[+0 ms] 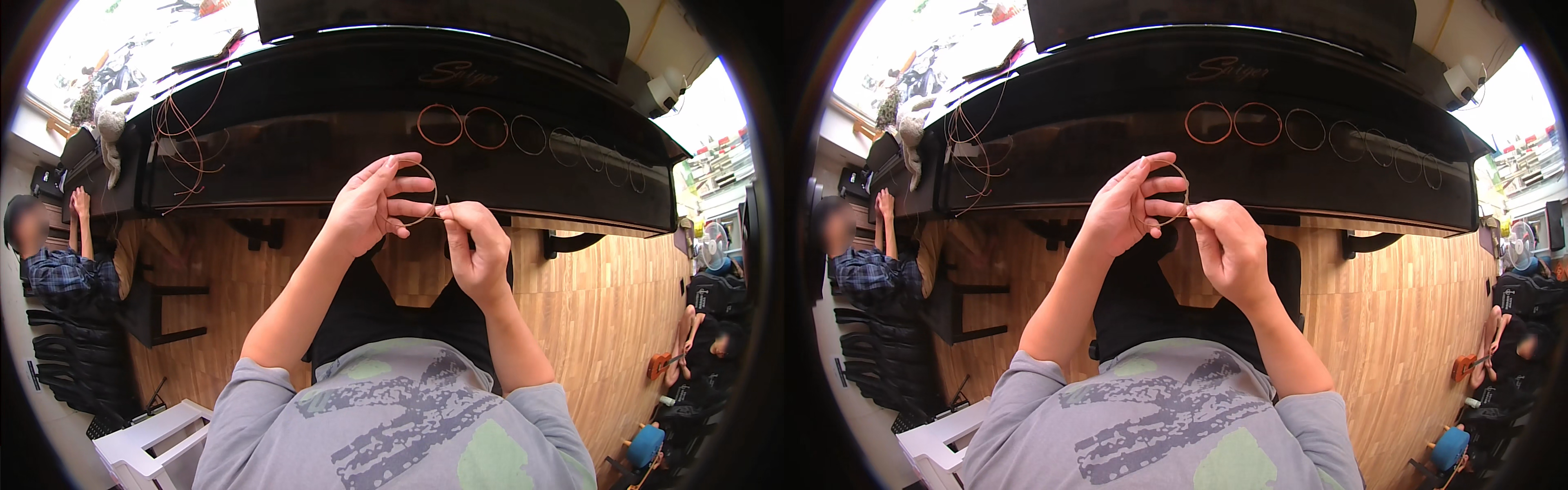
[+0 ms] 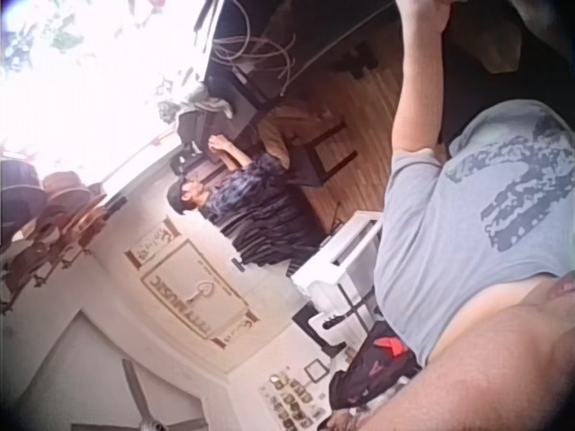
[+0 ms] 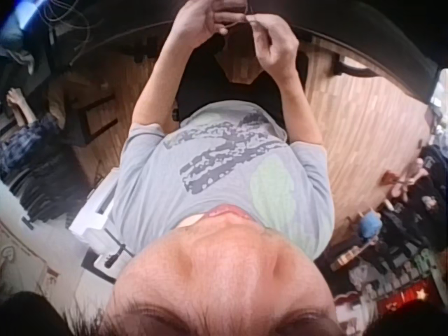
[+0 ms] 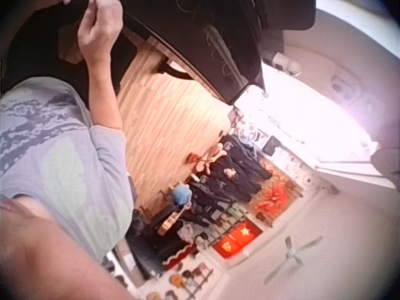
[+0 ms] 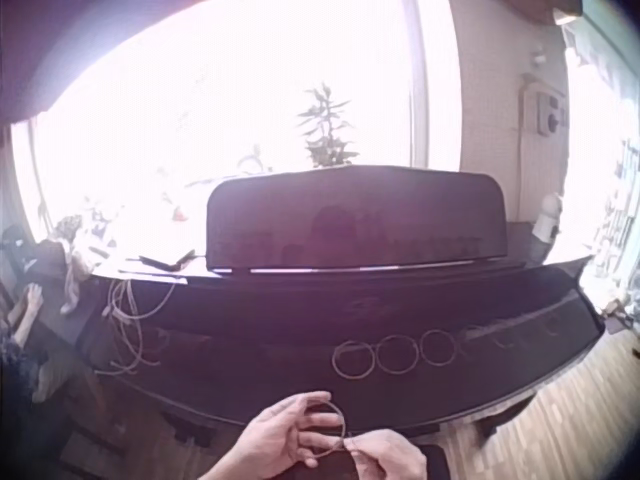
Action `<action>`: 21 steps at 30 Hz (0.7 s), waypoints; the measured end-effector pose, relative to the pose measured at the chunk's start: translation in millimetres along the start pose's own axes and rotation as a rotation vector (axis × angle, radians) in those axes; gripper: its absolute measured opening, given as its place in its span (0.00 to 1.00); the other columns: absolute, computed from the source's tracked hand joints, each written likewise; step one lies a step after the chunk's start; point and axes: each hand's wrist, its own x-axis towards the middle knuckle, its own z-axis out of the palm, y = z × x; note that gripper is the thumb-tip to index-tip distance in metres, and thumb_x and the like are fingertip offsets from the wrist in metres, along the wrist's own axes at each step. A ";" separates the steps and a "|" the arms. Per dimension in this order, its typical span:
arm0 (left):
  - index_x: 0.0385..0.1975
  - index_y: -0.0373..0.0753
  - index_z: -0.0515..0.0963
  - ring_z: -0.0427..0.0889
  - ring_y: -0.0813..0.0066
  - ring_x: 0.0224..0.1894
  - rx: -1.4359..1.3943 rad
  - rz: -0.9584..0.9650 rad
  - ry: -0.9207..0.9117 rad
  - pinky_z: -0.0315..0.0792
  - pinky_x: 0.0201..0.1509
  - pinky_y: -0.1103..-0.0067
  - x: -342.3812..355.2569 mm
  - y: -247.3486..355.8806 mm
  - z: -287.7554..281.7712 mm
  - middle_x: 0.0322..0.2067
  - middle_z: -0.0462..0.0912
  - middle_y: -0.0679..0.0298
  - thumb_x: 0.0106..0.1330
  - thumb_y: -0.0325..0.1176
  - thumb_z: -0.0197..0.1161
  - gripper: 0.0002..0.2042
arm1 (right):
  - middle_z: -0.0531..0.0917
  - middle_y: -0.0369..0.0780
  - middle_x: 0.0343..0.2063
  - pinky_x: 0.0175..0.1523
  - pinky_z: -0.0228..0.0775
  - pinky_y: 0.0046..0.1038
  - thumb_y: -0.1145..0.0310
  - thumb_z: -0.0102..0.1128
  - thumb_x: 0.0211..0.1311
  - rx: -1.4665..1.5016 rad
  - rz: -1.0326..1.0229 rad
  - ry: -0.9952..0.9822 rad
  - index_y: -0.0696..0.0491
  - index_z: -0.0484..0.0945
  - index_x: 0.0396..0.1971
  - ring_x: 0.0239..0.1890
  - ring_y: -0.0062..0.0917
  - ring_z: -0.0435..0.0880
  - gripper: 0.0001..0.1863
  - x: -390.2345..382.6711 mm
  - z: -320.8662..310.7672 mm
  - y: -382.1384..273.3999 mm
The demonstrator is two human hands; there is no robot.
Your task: The person shapes flexible copper wire into circular loops by hand, twisting the ends to secure them. They place each completed loop on the piano surface and repeat the process with additional wire pieces.
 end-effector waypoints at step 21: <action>0.43 0.36 0.76 0.74 0.88 0.16 0.396 0.271 0.092 0.67 0.13 0.90 -4.6 -19.2 25.5 0.25 0.69 0.71 0.75 0.40 0.47 0.15 | 0.78 0.32 0.26 0.34 0.65 0.15 0.70 0.57 0.66 1.145 0.911 -0.127 0.59 0.80 0.42 0.28 0.12 0.72 0.10 3.3 -7.7 6.4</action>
